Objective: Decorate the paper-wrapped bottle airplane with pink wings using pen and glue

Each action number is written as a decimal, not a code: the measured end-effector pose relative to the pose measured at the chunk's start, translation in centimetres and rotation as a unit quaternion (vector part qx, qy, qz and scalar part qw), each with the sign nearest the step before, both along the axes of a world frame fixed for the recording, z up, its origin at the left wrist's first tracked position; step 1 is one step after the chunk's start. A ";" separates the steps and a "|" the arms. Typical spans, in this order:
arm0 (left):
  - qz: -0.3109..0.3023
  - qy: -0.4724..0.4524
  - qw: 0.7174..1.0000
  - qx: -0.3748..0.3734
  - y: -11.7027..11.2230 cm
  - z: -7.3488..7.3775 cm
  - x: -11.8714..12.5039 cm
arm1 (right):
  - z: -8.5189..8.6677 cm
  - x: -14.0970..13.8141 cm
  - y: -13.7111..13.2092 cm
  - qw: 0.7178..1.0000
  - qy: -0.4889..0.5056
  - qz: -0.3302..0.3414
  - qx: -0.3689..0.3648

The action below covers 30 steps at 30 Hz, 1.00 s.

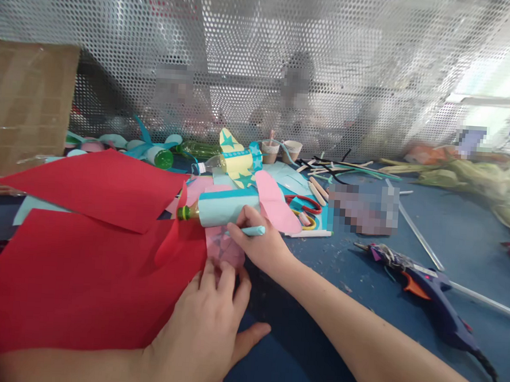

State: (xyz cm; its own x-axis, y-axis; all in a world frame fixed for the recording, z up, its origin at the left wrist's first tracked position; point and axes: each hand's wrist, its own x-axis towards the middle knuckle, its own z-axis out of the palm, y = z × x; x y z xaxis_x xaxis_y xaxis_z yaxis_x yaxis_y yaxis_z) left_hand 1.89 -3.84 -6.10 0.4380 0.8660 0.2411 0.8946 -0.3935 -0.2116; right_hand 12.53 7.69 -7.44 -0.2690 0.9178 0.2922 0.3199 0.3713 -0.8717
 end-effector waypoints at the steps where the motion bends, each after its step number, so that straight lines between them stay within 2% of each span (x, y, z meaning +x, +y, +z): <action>1: 0.000 -0.001 1.000 0.000 0.0 0.0 0.0 | 0.0 0.0 0.0 1.000 -0.004 -0.003 0.004; 5: 0.002 0.003 1.000 -0.003 0.2 0.1 0.0 | 0.1 0.0 0.0 1.000 -0.008 -0.028 0.012; 9: 0.009 0.014 1.000 -0.017 0.1 0.3 0.0 | 0.2 0.0 0.0 1.000 -0.004 0.002 -0.002; 14: 0.007 0.017 1.000 -0.025 0.1 0.4 -0.1 | 0.2 0.1 0.0 1.000 -0.003 -0.015 -0.002; 19: 0.011 0.014 0.999 -0.033 0.1 0.4 0.0 | 0.1 0.1 0.1 1.000 -0.001 0.015 -0.009; 24: 0.006 0.012 1.000 -0.024 0.1 0.3 0.0 | 0.0 0.2 0.2 0.999 -0.010 -0.035 0.017; 28: 0.007 0.014 1.000 -0.018 0.2 0.3 -0.1 | 0.3 0.1 0.1 1.000 -0.015 -0.001 0.003; 30: 0.007 0.017 1.000 -0.021 0.2 0.4 -0.1 | 0.5 0.1 0.0 1.000 -0.023 -0.006 0.006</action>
State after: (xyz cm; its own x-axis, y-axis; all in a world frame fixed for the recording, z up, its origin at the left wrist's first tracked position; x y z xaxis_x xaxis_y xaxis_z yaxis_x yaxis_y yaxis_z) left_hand 1.81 -3.61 -5.75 0.4323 0.8818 0.1888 0.8930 -0.3896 -0.2253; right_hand 12.68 7.73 -6.90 -0.2720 0.9173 0.2907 0.3635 0.3777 -0.8516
